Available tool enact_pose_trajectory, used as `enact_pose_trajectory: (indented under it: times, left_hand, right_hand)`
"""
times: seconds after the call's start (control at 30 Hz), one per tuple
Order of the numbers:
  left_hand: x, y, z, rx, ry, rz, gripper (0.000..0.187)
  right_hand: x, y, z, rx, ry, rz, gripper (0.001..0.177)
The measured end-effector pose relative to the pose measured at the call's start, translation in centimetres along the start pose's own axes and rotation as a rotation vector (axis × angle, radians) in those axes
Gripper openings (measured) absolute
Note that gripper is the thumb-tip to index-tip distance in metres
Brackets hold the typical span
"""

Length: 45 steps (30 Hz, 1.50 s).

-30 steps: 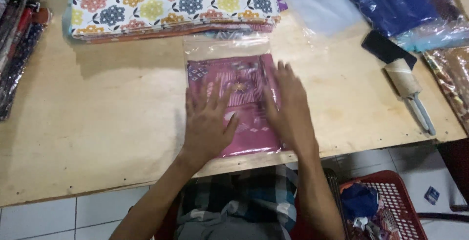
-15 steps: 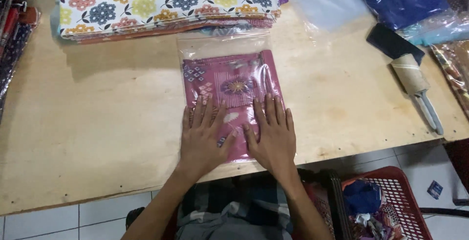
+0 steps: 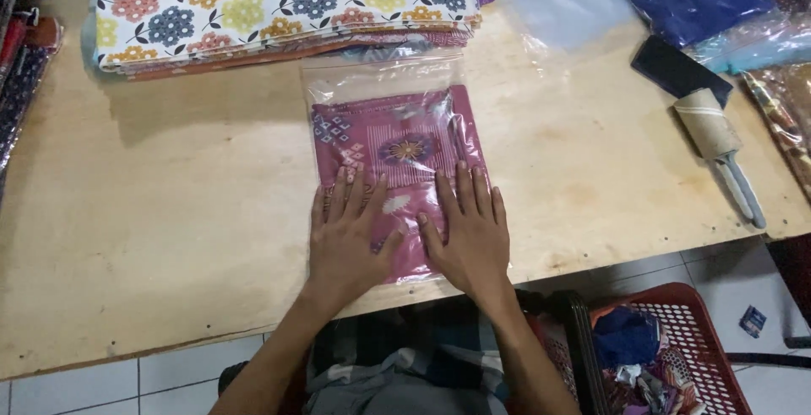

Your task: The person puts a folded piece of pink fabric into a clear plastic bag and seals the zipper closure by hand.

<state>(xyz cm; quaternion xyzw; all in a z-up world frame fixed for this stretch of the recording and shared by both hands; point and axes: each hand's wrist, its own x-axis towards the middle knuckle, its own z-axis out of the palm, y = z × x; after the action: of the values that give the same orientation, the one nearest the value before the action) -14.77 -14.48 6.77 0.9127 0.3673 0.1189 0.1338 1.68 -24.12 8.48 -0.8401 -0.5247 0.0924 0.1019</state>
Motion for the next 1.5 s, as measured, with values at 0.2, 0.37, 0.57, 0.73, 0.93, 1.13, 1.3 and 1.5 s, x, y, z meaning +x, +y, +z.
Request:
enact_pose_trajectory:
  times: [0.2,0.37,0.57,0.73,0.93,1.13,1.3,1.5]
  left_hand:
    - [2.6,-0.8,-1.1,-0.011,0.022,-0.117,0.066]
    - [8.1,-1.4,-0.4,0.039,0.12,-0.032,0.064]
    - [10.2,-2.8,1.0,-0.007,0.052,-0.099,0.069]
    - [10.2,-2.9,1.1,-0.007,0.014,-0.11,0.07]
    - [10.4,-3.2,1.3,0.012,-0.005,-0.105,0.072]
    - [10.6,-3.7,1.7,-0.026,0.008,-0.102,0.071]
    - [12.3,-5.4,0.9,-0.121,0.094,-0.163,0.058]
    - [19.1,-12.9,4.8,-0.157,0.336,-0.407,0.069]
  right_hand:
    - [1.7,1.6,-1.1,0.08,-0.163,-0.014,0.072]
    - [6.5,-0.9,-4.4,0.18,0.084,-0.124,0.067]
    - [12.8,0.3,-0.1,0.044,0.147,-0.121,0.072]
    - [12.6,0.2,0.1,0.027,0.052,-0.083,0.074]
    - [12.6,0.0,-0.2,-0.001,0.023,-0.068,0.073]
    - [13.1,0.5,0.6,-0.011,0.046,-0.071,0.073]
    - [15.7,3.5,3.0,0.058,0.063,-0.089,0.075]
    - [19.8,5.3,2.0,0.385,0.253,-0.056,0.06]
